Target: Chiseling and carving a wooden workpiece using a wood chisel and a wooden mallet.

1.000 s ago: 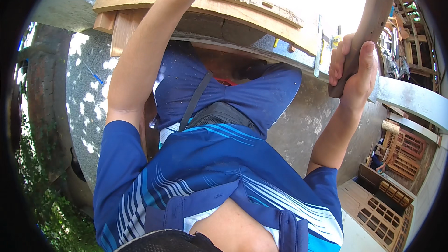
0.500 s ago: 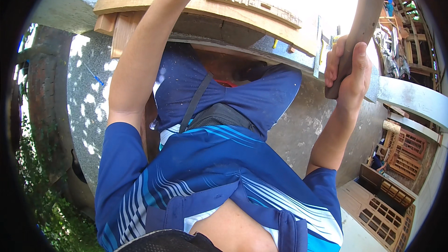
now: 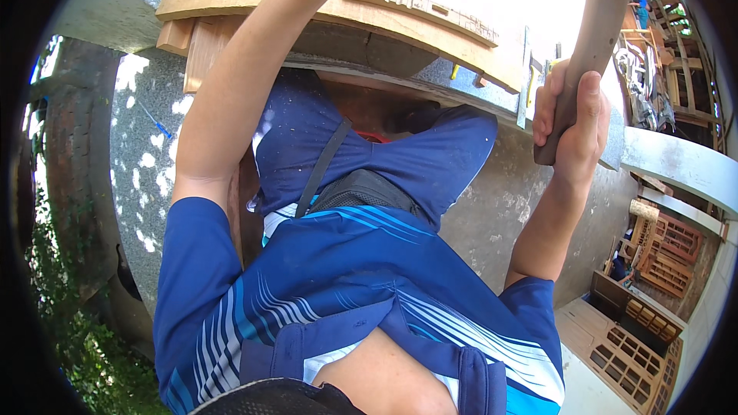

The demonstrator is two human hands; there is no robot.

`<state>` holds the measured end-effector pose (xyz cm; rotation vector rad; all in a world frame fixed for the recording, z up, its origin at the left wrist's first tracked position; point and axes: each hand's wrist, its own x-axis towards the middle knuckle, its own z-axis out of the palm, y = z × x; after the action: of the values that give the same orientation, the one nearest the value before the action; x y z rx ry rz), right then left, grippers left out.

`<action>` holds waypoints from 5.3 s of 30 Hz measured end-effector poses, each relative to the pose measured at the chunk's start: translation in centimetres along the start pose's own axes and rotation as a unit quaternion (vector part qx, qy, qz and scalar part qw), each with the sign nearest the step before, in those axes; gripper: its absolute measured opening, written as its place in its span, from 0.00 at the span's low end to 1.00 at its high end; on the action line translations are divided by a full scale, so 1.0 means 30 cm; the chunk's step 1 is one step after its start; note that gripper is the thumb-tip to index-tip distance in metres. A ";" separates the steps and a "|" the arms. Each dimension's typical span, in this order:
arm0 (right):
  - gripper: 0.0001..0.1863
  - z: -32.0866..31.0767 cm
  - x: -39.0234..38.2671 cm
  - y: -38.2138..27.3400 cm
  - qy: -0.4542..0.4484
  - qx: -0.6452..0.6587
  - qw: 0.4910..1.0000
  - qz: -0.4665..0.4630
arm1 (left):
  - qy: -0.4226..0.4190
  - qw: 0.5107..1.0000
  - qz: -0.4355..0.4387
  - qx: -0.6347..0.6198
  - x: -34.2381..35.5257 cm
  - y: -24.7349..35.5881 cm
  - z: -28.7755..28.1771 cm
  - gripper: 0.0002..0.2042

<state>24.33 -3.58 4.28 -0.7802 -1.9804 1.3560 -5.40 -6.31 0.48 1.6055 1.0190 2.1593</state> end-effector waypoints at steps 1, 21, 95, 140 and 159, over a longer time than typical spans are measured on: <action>0.31 0.005 0.003 0.007 -0.008 0.001 1.000 -0.001 | -0.038 0.999 -0.023 -0.010 0.001 0.001 -0.017 0.06; 0.29 -0.012 -0.014 0.053 0.005 -0.009 1.000 0.019 | 0.003 0.960 -0.066 -0.274 -0.105 -0.088 -0.140 0.05; 0.26 -0.017 -0.172 0.004 0.184 -0.081 0.980 0.000 | -0.108 0.987 -0.012 0.122 -0.054 -0.073 0.312 0.16; 0.27 -0.081 -0.138 0.183 0.151 0.082 0.981 0.089 | -0.249 0.926 -0.148 0.241 -0.024 -0.112 0.328 0.24; 0.27 -0.006 -0.169 0.228 0.093 -0.006 0.984 0.155 | -0.294 0.898 -0.179 0.273 -0.027 -0.115 0.332 0.23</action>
<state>28.61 -5.20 -2.89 -1.2151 -1.7749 1.3847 3.36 -0.55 -1.02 1.9227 1.6141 1.0766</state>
